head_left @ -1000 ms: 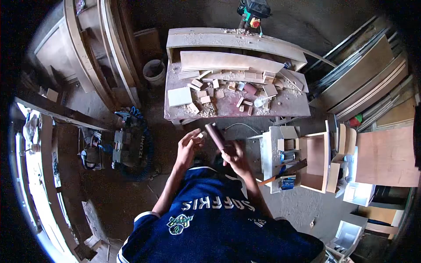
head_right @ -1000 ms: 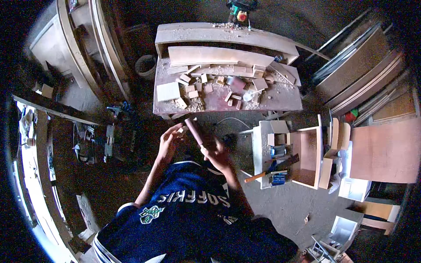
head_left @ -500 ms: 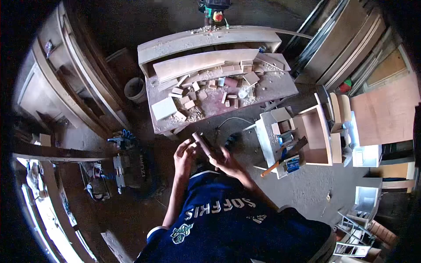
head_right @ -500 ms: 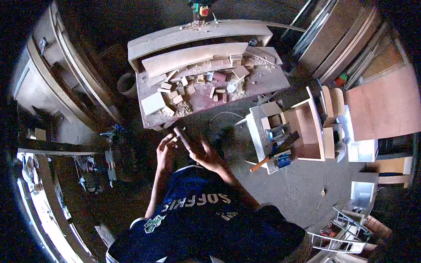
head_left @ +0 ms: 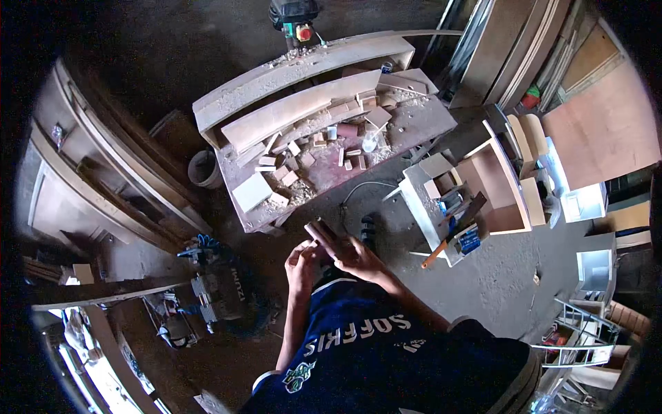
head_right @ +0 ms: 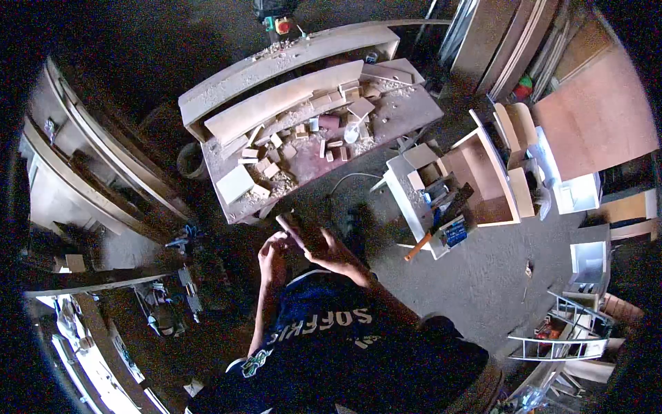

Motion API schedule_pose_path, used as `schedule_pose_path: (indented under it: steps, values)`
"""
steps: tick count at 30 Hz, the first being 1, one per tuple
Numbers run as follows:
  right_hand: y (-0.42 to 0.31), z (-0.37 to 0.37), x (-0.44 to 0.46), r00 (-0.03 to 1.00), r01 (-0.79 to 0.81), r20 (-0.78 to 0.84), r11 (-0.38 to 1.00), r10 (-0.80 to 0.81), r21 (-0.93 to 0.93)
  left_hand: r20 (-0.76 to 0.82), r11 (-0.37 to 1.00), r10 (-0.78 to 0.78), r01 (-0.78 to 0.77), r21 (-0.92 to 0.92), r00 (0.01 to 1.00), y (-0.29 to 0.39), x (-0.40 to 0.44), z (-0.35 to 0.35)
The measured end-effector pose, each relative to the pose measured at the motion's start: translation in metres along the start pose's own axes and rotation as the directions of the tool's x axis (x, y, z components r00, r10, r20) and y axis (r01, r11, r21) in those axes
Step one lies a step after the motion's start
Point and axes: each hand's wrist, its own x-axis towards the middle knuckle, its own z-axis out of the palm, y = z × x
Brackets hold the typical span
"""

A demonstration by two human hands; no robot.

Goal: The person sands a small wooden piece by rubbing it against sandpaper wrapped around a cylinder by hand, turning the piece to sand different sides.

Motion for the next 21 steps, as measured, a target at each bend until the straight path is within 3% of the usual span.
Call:
schedule_pose_path:
  steps: [1,2,4,5,7,12,14,15,18,19,21]
  values:
    - [-0.005,-0.003,0.002,0.999,0.024,-0.018,0.996,-0.026,-0.087,-0.034,0.999,0.007,-0.006,0.040,0.999,0.001,0.001,0.003]
    - [0.009,0.001,0.001,0.999,-0.049,0.014,0.987,0.048,0.156,0.002,0.999,0.018,-0.018,-0.039,1.000,0.002,0.001,0.006]
    - [0.004,0.003,0.005,0.996,0.083,-0.037,0.997,-0.083,-0.002,0.002,0.998,0.007,-0.007,-0.057,1.000,0.002,0.002,0.007]
    - [0.003,0.003,0.003,0.997,0.070,-0.018,0.998,-0.070,0.010,-0.024,0.997,-0.075,0.076,0.027,0.997,0.003,0.001,0.004]
    - [0.004,0.005,0.003,0.999,-0.016,-0.040,0.999,0.015,-0.031,-0.014,0.998,-0.051,0.051,-0.037,0.999,0.000,0.004,0.005]
    - [-0.014,-0.001,-0.001,0.993,0.066,-0.103,0.994,-0.058,0.081,0.022,0.997,-0.077,0.077,-0.011,0.997,-0.007,0.010,-0.002]
    - [-0.010,-0.006,0.000,0.988,-0.154,0.060,0.969,0.145,0.192,-0.033,0.994,-0.104,0.103,-0.031,0.994,-0.005,0.012,0.009]
    - [-0.005,-0.005,0.007,0.988,-0.144,-0.037,0.987,0.147,0.068,-0.025,0.995,-0.103,0.103,-0.008,0.994,-0.003,0.014,0.014]
    - [-0.001,-0.017,0.005,0.997,-0.065,-0.048,0.997,0.068,0.048,0.031,0.994,-0.106,0.106,0.006,0.994,-0.001,0.022,0.028]
    - [-0.002,-0.020,0.002,0.998,-0.053,-0.038,0.988,0.059,0.148,0.005,0.989,-0.126,0.126,0.083,0.992,0.003,0.023,0.032]
    - [0.011,-0.023,0.004,0.999,-0.023,-0.040,0.994,0.028,0.106,-0.016,0.974,-0.165,0.165,0.155,0.986,0.009,0.025,0.044]
